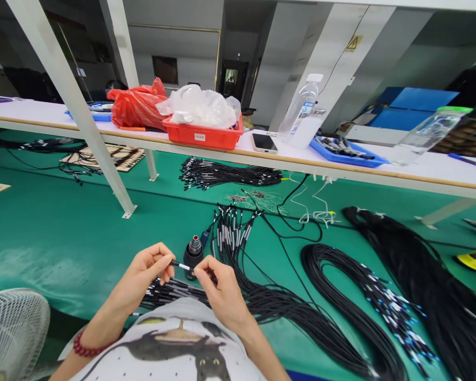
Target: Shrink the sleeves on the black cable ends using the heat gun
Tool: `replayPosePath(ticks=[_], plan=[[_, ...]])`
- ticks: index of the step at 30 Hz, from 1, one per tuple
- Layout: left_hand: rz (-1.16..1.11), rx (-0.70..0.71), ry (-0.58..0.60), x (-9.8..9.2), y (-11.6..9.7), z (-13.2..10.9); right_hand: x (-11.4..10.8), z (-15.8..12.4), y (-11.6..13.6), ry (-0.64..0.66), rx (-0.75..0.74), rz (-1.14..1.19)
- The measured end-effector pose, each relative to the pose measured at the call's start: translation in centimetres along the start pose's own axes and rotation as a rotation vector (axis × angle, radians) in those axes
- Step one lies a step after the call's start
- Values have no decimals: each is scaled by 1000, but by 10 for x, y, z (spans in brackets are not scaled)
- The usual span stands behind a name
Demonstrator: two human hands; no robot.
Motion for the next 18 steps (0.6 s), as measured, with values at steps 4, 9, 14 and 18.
replayPosePath(ticks=[4,9,14,18], plan=[[292,129,-6,-1,-5,-2,0,2,-4,22,53,42],[410,164,14,4,-7,-4,0,2,-7,31,104,92],[411,139,19,3,-1,-6,0,-3,-4,-21,84,113],[417,40,-117,-11,22,-14,3,-15,-5,-77,115,170]])
Point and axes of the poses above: each hand's wrist, its own z-axis towards the middle knuckle, its own x-axis out of the palm, y = z × x, the point moved 5 cm from there along z, towards the middle knuckle, and after that the axes turned 4 degrees about -y, right-handed, at the moved point
